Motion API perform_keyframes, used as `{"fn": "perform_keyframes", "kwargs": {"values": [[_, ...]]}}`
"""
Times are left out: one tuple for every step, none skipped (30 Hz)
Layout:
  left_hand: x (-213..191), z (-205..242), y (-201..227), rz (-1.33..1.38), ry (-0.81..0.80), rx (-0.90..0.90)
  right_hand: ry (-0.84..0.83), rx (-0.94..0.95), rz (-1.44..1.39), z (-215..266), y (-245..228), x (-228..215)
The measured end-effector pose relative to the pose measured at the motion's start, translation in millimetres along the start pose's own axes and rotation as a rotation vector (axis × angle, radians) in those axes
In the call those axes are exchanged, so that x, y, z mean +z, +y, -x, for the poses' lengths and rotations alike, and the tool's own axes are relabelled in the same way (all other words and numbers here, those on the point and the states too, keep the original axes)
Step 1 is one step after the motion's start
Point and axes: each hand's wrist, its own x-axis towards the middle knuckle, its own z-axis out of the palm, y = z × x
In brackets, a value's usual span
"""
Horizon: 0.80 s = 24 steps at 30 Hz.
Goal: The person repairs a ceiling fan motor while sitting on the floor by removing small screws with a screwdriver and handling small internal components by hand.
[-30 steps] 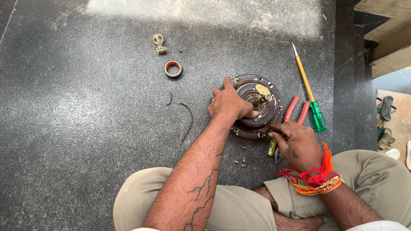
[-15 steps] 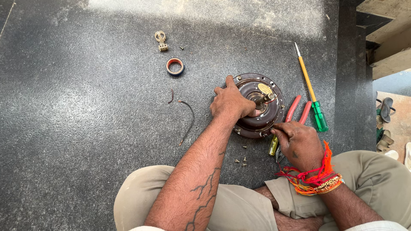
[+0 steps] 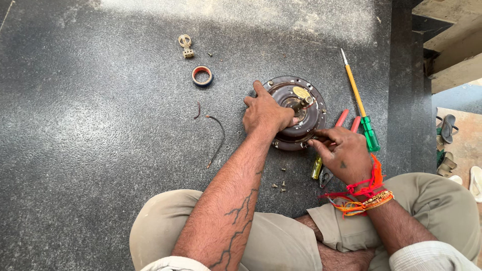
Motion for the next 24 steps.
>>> {"fn": "perform_keyframes", "kwargs": {"values": [[-1, -1, 0, -0.001, 0.000, 0.002, 0.009, 0.025, -0.051, -1, 2, 3], [-2, -2, 1, 0.008, -0.002, -0.009, 0.019, 0.050, -0.102, -2, 5, 5], [-2, -3, 0, 0.017, -0.004, -0.022, 0.019, 0.050, -0.103, -4, 6, 8], [-3, -2, -1, 0.016, -0.003, -0.023, 0.010, 0.095, -0.055, -6, 8, 11], [-4, -3, 0, 0.027, -0.007, -0.028, 0.003, 0.140, -0.006, -9, 11, 12], [-5, -2, 0, 0.038, -0.011, -0.033, 0.005, 0.141, -0.006, -12, 12, 13], [-5, -2, 0, 0.037, -0.009, -0.032, -0.025, 0.267, -0.033, -15, 12, 15], [-6, -2, 0, 0.048, -0.011, -0.038, -0.056, 0.393, -0.060, -18, 12, 16], [-7, -3, -1, 0.060, -0.012, -0.046, -0.055, 0.391, -0.062, -18, 12, 15], [-7, -3, -1, 0.059, -0.009, -0.047, -0.006, 0.299, -0.143, -17, 12, 14], [-7, -4, -1, 0.054, -0.008, -0.049, 0.042, 0.208, -0.222, -16, 13, 13], [-7, -4, -1, 0.048, -0.006, -0.051, 0.040, 0.207, -0.223, -15, 13, 13], [-8, -4, -1, 0.049, -0.006, -0.054, 0.059, 0.149, -0.193, -14, 13, 13], [-8, -4, -1, 0.050, 0.003, -0.052, 0.078, 0.090, -0.164, -13, 14, 14], [-7, -4, 0, 0.050, 0.008, -0.048, 0.077, 0.094, -0.162, -13, 14, 15], [-8, -4, 0, 0.049, 0.004, -0.048, 0.051, 0.185, -0.131, -15, 14, 18], [-9, -4, 0, 0.037, 0.007, -0.041, 0.027, 0.277, -0.099, -15, 14, 19], [-9, -4, 0, 0.025, 0.010, -0.034, 0.028, 0.281, -0.096, -13, 14, 18], [-10, -4, 0, 0.024, 0.012, -0.035, 0.039, 0.316, -0.186, -12, 12, 18], [-10, -3, 1, 0.035, 0.000, -0.039, 0.050, 0.350, -0.277, -11, 10, 19], [-10, -3, 1, 0.048, -0.010, -0.045, 0.047, 0.346, -0.279, -10, 9, 19], [-10, -3, 1, 0.050, -0.006, -0.049, 0.053, 0.278, -0.272, -8, 9, 17], [-10, -3, 2, 0.038, -0.004, -0.048, 0.058, 0.212, -0.264, -7, 10, 17], [-10, -4, 1, 0.027, -0.002, -0.047, 0.054, 0.211, -0.266, -7, 12, 17]]}}
